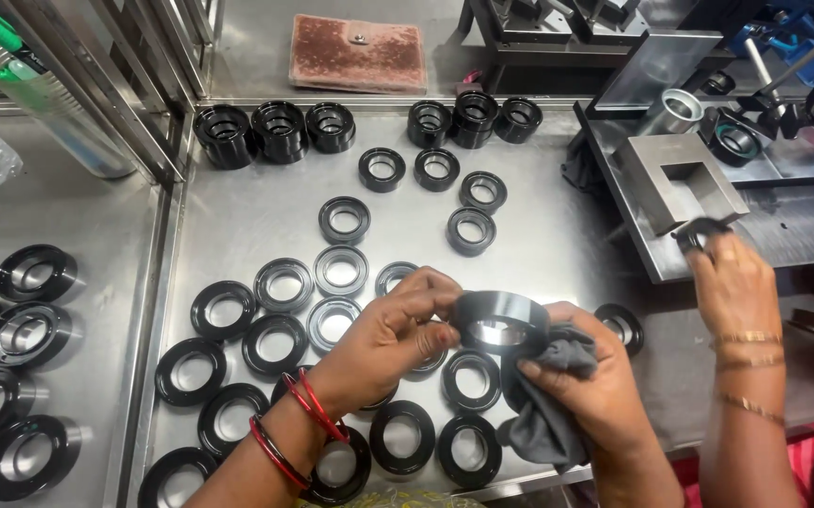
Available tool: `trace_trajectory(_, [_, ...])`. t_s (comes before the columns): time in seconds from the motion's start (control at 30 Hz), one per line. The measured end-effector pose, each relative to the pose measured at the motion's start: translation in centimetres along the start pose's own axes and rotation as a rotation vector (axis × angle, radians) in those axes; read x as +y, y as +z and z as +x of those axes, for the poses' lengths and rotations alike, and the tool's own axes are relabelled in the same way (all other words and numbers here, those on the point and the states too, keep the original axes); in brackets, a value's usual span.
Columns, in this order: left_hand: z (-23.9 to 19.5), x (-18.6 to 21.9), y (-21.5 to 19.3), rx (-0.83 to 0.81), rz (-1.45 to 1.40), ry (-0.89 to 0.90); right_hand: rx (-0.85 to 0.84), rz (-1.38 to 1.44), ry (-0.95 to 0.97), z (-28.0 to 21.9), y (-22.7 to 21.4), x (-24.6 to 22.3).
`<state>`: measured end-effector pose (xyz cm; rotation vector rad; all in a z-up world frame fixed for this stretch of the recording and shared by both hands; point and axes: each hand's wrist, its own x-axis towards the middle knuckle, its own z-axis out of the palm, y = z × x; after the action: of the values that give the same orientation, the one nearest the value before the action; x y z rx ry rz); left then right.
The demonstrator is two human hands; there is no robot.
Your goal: Cleaning metal rings with a cloth and marking them with a green marker.
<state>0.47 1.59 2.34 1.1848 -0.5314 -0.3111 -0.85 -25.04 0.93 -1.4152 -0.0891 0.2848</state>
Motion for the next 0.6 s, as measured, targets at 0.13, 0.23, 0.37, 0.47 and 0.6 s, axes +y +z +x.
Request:
trace_trajectory(0.13, [0.4, 0.6, 0.9, 0.045, 0.037, 0.019, 0.014, -0.178, -0.297, -0.2, 1.5, -0.6])
trace_trajectory(0.23, [0.0, -1.1, 1.7, 0.101, 0.040, -0.023, 0.079, -0.324, -0.402, -0.4, 3.9, -1.0])
trace_trajectory(0.37, [-0.2, -2.4, 2.3, 0.182, -0.137, -0.138, 0.077, -0.821, -0.581, -0.5, 5.5, -1.6])
trace_trajectory(0.47, [-0.3, -0.9, 2.2, 0.205, -0.071, -0.120, 0.085, -0.301, -0.258, -0.3, 3.5, -0.6])
trace_trajectory(0.6, [-0.1, 0.2, 2.8, 0.165, 0.295, -0.004, 0.104, 0.079, 0.054, 0.6, 1.6, 1.4])
